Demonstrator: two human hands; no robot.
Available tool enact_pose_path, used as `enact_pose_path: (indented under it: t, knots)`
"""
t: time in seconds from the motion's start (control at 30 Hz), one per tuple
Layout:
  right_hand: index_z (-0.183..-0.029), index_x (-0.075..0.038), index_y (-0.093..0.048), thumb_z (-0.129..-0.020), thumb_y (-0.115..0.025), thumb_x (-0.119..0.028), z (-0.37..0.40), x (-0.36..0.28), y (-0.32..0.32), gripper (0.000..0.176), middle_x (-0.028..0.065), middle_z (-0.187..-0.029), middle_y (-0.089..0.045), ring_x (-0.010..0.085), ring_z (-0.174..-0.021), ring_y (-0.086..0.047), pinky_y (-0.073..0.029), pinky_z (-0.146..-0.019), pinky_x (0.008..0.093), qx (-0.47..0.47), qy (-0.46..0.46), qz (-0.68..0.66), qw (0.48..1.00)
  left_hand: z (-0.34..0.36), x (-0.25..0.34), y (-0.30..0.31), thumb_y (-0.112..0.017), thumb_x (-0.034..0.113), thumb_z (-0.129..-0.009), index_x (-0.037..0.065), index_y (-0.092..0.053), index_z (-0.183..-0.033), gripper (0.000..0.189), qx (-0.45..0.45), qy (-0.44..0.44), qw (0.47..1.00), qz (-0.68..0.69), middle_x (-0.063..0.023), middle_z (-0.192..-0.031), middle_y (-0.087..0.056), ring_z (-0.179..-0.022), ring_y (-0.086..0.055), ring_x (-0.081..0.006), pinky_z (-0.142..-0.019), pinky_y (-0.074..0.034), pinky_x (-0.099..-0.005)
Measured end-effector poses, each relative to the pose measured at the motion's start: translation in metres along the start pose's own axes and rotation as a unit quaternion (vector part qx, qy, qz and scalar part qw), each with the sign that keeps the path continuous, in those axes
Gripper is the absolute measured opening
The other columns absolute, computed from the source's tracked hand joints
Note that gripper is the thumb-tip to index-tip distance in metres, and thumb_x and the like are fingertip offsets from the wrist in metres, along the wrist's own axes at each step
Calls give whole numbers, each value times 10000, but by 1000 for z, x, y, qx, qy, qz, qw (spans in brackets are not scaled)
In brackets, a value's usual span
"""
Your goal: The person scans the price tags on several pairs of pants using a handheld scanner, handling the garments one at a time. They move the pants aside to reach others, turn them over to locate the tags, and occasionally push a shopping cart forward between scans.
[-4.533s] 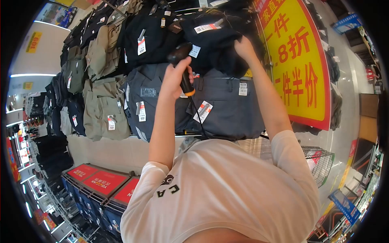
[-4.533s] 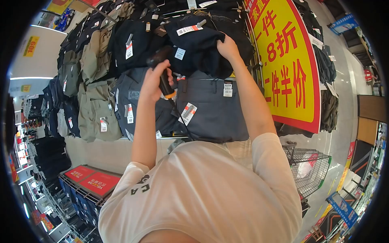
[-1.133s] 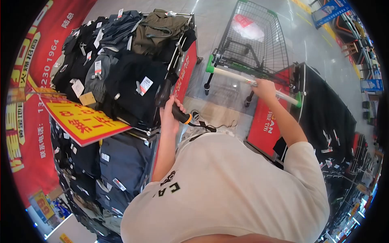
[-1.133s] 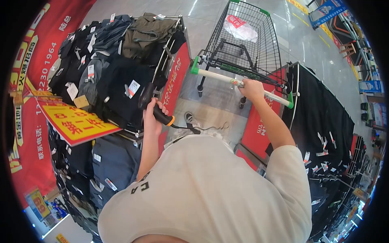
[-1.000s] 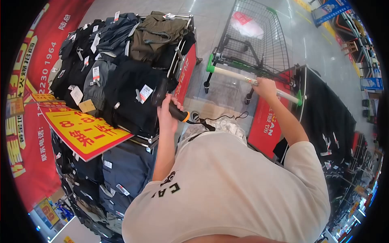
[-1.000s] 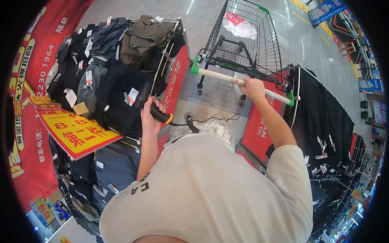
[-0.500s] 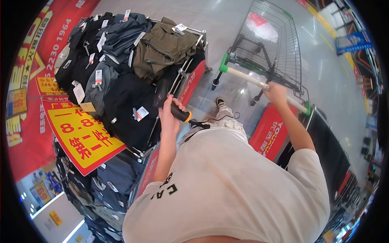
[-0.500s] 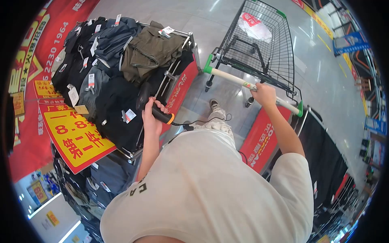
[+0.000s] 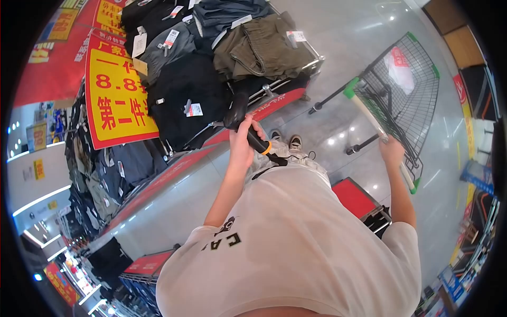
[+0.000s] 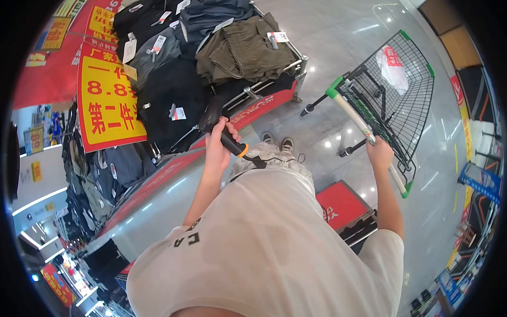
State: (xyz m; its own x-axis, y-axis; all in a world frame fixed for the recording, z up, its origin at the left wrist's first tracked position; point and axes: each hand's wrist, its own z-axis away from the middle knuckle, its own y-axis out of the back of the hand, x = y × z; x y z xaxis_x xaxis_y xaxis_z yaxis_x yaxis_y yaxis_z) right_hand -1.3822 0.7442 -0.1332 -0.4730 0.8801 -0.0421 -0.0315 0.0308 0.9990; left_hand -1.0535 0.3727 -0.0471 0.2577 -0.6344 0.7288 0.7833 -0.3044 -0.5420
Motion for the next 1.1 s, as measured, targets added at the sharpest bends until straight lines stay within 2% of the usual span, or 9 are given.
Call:
enact_pose_path:
  t: [0.13, 0.53, 0.63, 0.7, 0.83, 0.9, 0.93, 1.0, 1.1]
  knots:
    - [-812, -80, -650, -835, -695, -402, -28, 9, 7, 327, 187, -722, -671, 412, -723, -669, -520, -648, 514, 7, 20, -2, 1000, 1, 2, -2, -608, 230, -993, 74, -522, -1074, 196, 21, -19, 1000, -9, -49, -792, -541, -711, -548, -164, -653, -466, -342]
    - [-811, -89, -666, -840, -675, -382, -89, 34, 5, 295, 183, -707, -672, 417, -710, -668, -522, -644, 523, 16, 67, 24, 997, -15, 4, -9, -654, 212, -966, 76, -522, -1059, 212, 61, -41, 997, 18, -56, -775, -562, -654, -579, -170, -597, -494, -339]
    - [-821, -84, -675, -849, -671, -373, -106, 29, 8, 290, 185, -719, -674, 418, -736, -668, -521, -664, 520, 3, 60, 10, 998, -27, 10, -11, -617, 216, -987, 70, -524, -1066, 190, 50, -23, 998, 10, -55, -794, -545, -698, -555, -170, -646, -470, -349]
    - [-954, -80, -693, -864, -665, -401, -119, 28, 8, 335, 214, -826, -694, 432, -820, -680, -523, -725, 537, -49, 23, 17, 998, -41, 13, -17, -614, 215, -988, 72, -525, -1064, 185, 48, -13, 999, 18, -54, -786, -541, -698, -546, -168, -656, -468, -349]
    - [-1002, -79, -683, -861, -670, -381, -131, 20, -7, 334, 211, -895, -697, 431, -892, -673, -517, -778, 532, -34, -21, 3, 999, -70, 21, -30, -604, 202, -998, 73, -527, -1064, 164, -1, -14, 1000, 6, -52, -781, -542, -696, -544, -168, -659, -469, -352]
    - [-1086, -70, -636, -825, -699, -313, -132, 4, -15, 361, 183, -1037, -682, 423, -965, -644, -511, -816, 518, 87, 17, 34, 996, -81, 29, -34, -607, 189, -998, 72, -532, -1067, 155, -14, -2, 1000, 6, -52, -782, -546, -690, -555, -169, -649, -472, -348]
    - [-1182, -73, -617, -806, -716, -251, -131, -16, -11, 428, 172, -1111, -643, 412, -1039, -606, -489, -908, 500, 98, 10, -6, 995, -86, 33, -36, -613, 186, -996, 71, -534, -1068, 158, -25, 2, 1000, -4, -52, -784, -549, -686, -561, -168, -643, -473, -344]
    - [-1259, -44, -598, -828, -713, -202, -132, -73, 1, 472, 197, -1169, -631, 372, -1109, -602, -472, -970, 464, 172, 46, -113, 977, -98, 38, -41, -618, 183, -993, 69, -535, -1070, 161, -42, 10, 999, -12, -52, -786, -552, -683, -568, -167, -638, -475, -341]
    - [-1333, -22, -563, -891, -666, -139, -141, -187, 35, 469, 199, -1268, -613, 324, -1207, -578, -447, -1019, 431, 109, 42, -395, 911, -117, 36, -48, -628, 185, -989, 71, -538, -1072, 167, -56, 29, 998, -24, -49, -787, -556, -677, -571, -159, -630, -478, -337]
